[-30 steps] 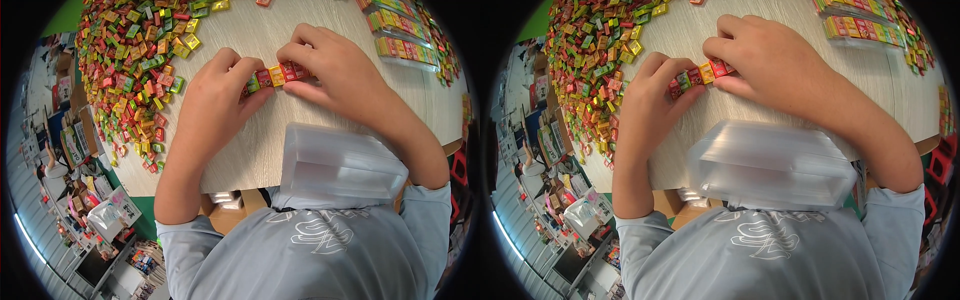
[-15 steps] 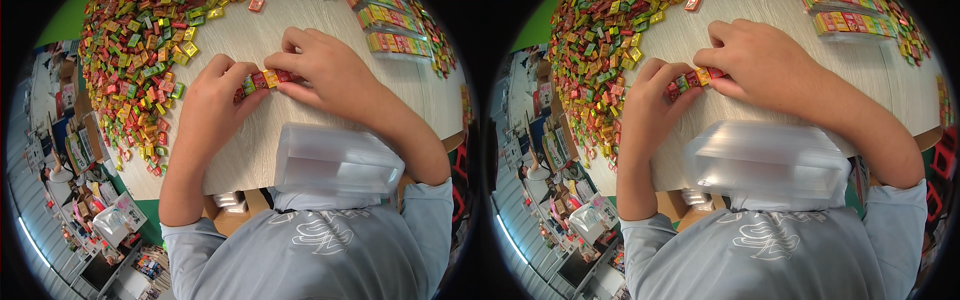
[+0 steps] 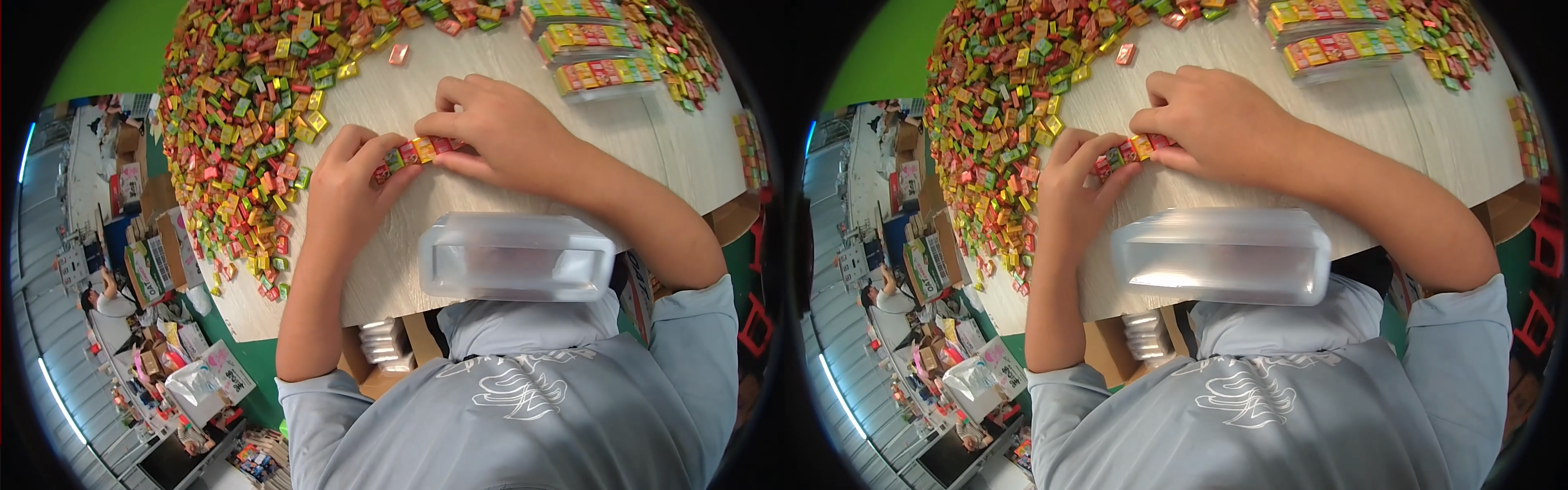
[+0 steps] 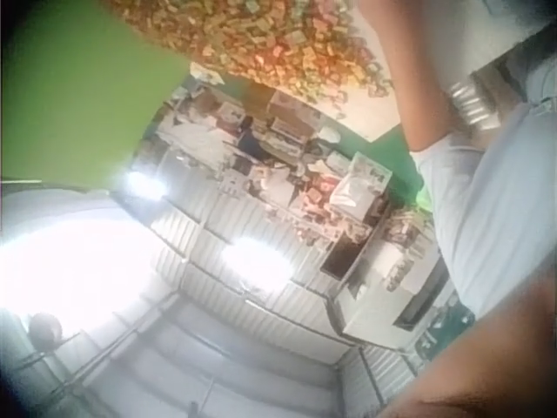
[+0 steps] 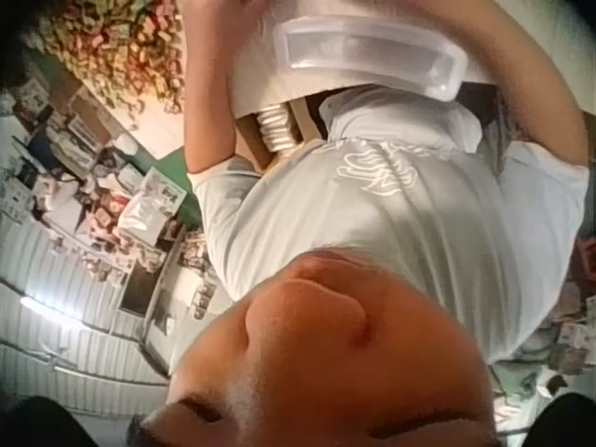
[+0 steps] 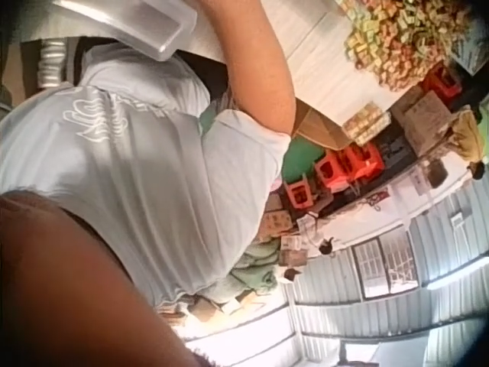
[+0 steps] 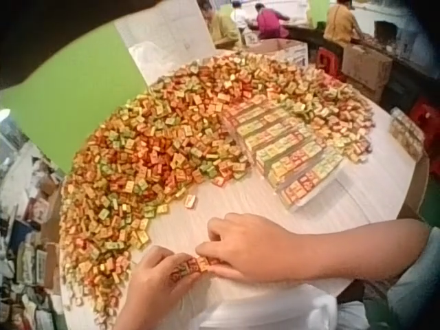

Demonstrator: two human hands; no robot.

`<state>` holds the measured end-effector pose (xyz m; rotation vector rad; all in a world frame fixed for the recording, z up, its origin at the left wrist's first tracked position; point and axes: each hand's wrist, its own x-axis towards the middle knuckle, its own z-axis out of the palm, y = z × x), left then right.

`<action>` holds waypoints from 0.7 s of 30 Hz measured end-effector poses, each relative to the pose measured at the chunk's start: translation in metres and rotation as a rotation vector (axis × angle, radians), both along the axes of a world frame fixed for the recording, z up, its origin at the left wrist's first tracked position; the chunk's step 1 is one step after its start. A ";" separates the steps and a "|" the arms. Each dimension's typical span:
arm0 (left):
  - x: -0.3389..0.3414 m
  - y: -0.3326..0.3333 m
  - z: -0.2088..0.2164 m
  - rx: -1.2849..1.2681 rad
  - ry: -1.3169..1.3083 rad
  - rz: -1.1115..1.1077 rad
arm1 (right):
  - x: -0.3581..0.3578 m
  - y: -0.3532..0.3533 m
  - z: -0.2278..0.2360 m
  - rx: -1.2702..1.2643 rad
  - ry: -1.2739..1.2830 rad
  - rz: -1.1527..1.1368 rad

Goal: The recorder picks up small colorful boxes, arranges them in a row, and then places them into a transparent plastic container.

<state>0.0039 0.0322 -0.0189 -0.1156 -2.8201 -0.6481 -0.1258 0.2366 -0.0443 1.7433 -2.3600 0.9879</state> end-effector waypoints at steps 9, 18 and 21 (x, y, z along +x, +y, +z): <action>0.001 0.012 0.044 -0.071 0.116 0.044 | -0.005 0.008 0.036 -0.199 0.044 0.032; 0.021 0.047 0.093 -0.110 0.306 -0.043 | 0.026 0.052 0.110 -0.169 0.111 -0.016; 0.031 0.059 0.092 -0.087 0.277 -0.066 | 0.046 0.068 0.117 -0.097 0.040 -0.082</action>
